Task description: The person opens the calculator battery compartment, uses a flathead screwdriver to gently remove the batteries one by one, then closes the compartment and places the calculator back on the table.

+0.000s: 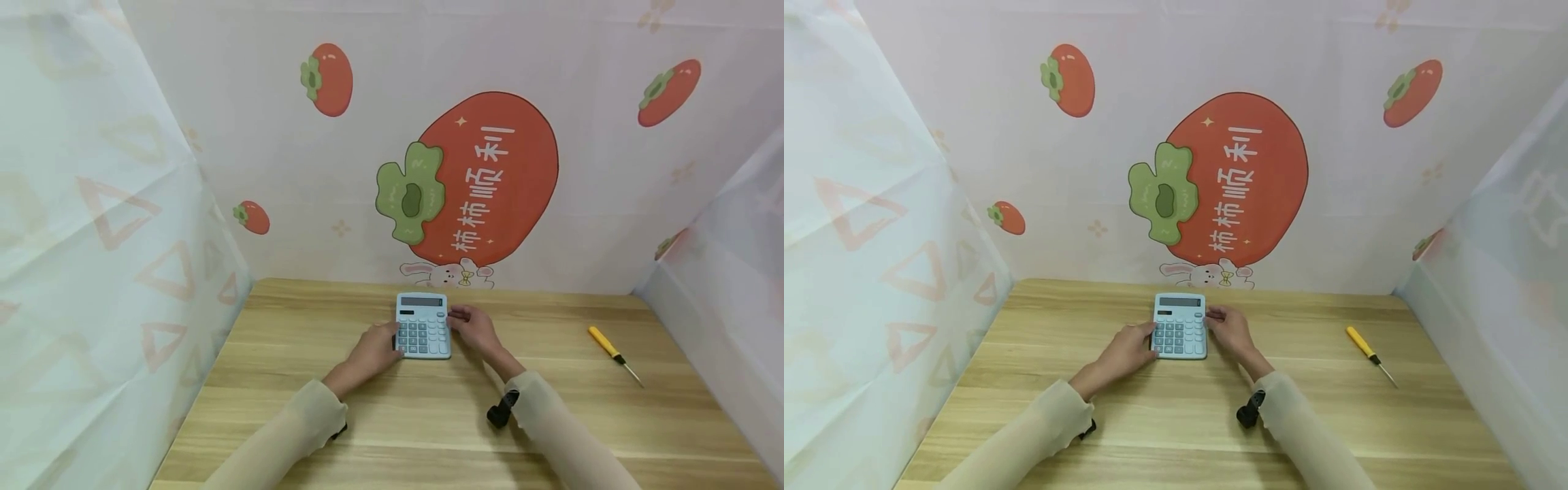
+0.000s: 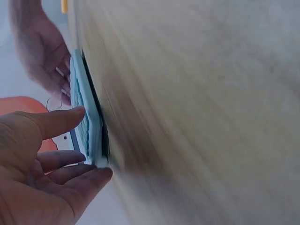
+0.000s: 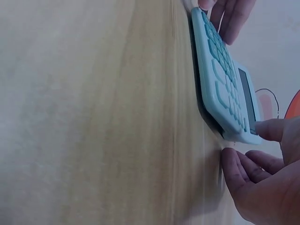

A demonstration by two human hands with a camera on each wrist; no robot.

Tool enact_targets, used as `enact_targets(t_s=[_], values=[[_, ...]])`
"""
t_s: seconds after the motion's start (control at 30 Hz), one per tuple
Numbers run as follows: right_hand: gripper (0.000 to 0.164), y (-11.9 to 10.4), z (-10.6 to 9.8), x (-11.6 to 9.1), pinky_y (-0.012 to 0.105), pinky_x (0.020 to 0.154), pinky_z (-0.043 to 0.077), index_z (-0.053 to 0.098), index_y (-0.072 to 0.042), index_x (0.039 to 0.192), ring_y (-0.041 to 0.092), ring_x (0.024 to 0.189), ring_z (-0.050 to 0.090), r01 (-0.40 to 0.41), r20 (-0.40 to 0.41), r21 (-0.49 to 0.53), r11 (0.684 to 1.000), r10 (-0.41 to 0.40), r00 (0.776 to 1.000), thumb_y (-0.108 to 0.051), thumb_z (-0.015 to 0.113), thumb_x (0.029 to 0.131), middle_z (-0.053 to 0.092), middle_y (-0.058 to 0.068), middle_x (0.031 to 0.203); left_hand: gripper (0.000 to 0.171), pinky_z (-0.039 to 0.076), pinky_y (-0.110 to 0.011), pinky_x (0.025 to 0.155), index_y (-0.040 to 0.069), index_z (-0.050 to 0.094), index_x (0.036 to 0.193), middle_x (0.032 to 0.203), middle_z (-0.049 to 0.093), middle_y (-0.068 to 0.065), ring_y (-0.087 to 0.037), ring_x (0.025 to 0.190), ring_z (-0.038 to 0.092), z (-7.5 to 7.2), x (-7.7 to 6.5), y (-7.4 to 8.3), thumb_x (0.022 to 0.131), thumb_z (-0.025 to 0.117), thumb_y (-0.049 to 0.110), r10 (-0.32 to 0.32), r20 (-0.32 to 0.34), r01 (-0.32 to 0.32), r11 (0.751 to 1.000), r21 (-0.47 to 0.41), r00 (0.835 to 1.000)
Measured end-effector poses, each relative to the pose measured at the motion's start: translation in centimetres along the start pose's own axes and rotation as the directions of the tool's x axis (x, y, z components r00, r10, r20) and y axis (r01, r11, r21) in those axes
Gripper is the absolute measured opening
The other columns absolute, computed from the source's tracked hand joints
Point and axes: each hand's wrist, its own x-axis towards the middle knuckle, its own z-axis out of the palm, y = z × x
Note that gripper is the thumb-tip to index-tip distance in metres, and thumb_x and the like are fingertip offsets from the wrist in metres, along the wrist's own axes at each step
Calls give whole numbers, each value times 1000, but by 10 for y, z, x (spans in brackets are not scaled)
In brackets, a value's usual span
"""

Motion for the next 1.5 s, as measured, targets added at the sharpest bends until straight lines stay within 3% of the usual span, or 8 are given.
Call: enact_targets(t_s=[0.17, 0.4, 0.7, 0.9, 1.3, 1.5], values=[[42, -2, -5, 9, 45, 106, 56, 59, 4, 144, 34, 126, 65, 11, 16, 21, 1000, -11, 1000, -14, 63, 107, 67, 21, 137, 64, 47, -50, 115, -8, 55, 148, 160, 44, -29, -41, 145, 50, 2, -4, 2, 94, 82, 13, 40, 26, -43, 993, 107, 999], [40, -1, -4, 20, 45, 108, 54, 61, 3, 144, 33, 128, 65, 16, 27, 41, 999, -17, 999, -15, 63, 108, 68, 20, 137, 63, 51, -50, 112, -5, 56, 149, 162, 45, -24, -37, 149, 47, 7, -8, 3, 96, 80, 18, 92, 35, -98, 964, 247, 995], [40, -2, 5, 28, 42, 106, 56, 65, 1, 141, 27, 118, 68, -33, 32, 122, 992, 30, 999, -18, 68, 106, 71, 18, 133, 61, 49, -51, 113, -4, 54, 150, 163, 42, -26, -39, 152, 42, 9, -8, 8, 99, 77, 19, 127, 67, -142, 942, 306, 990], [34, -2, 9, 34, 38, 101, 58, 68, 1, 135, 23, 108, 69, -50, 23, 178, 983, 46, 999, -17, 67, 106, 73, 18, 128, 62, 49, -51, 113, -4, 51, 153, 165, 39, -25, -37, 154, 38, 8, -9, 11, 101, 75, 20, 108, 104, -136, 938, 317, 989], [28, -6, 18, 42, 27, 85, 55, 72, 0, 125, 21, 97, 65, -68, -35, 113, 991, 72, 997, -20, 67, 106, 74, 15, 116, 62, 52, -47, 111, -2, 49, 156, 166, 38, -23, -36, 155, 37, 10, -5, 7, 103, 73, 21, 114, 113, -148, 916, 372, 987], [26, -7, 16, 42, 28, 82, 53, 73, 1, 122, 22, 96, 63, -102, -57, 158, 982, 113, 992, -19, 68, 105, 73, 14, 112, 62, 56, -44, 106, -3, 50, 154, 164, 41, -24, -36, 153, 40, 8, -6, 9, 103, 73, 21, 143, 112, -178, 890, 419, 983]])
